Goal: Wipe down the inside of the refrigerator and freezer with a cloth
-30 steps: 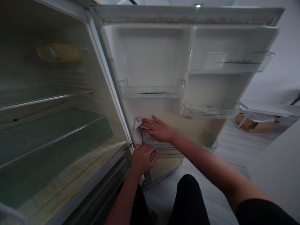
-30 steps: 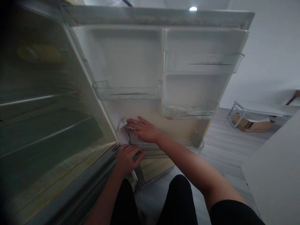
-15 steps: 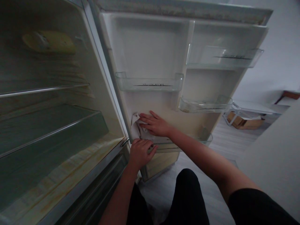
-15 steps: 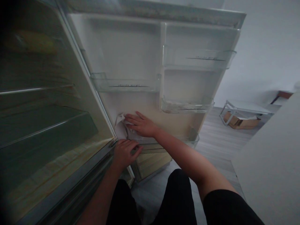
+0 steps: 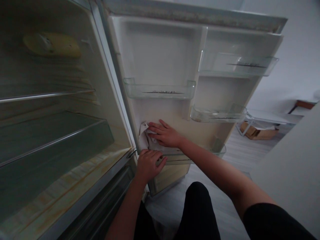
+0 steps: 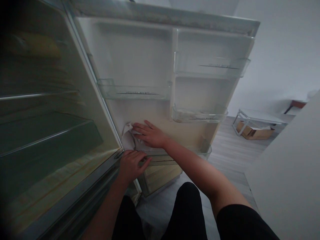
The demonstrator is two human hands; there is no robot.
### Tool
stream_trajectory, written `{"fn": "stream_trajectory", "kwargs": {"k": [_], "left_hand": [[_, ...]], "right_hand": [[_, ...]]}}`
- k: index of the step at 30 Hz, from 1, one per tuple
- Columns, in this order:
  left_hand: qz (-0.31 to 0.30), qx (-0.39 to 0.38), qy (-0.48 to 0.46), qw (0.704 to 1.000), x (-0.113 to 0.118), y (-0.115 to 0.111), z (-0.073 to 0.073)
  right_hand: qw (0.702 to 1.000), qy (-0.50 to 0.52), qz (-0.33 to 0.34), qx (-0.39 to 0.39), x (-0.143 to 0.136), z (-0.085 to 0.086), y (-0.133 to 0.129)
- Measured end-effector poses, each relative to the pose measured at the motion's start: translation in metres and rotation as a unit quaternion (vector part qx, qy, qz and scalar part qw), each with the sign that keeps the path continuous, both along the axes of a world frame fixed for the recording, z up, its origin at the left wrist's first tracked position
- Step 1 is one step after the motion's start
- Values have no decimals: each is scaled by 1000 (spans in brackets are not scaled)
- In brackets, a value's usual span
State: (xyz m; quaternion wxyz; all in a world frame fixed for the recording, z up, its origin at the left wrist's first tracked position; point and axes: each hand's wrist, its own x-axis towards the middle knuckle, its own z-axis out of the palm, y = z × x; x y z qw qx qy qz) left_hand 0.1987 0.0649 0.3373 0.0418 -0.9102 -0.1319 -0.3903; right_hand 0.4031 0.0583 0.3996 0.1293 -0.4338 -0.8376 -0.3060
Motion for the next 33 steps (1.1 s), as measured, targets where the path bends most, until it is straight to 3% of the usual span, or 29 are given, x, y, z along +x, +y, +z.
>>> {"fn": "stream_trajectory", "kwargs": {"k": [11, 17, 24, 28, 33], "left_hand": [[1, 7, -16, 1000, 2, -1, 0], [5, 13, -12, 1000, 2, -2, 2], [8, -6, 5, 1000, 2, -2, 2], [3, -20, 7, 1000, 1, -2, 2], [-7, -17, -5, 1000, -2, 0, 2]], "right_hand": [[1000, 0, 3, -18, 3, 1, 1], [1000, -6, 16, 8, 7, -3, 5], [997, -44, -14, 59, 4, -2, 3], [995, -73, -21, 68, 18, 2, -16], [980, -146, -77, 113, 52, 4, -72]]}}
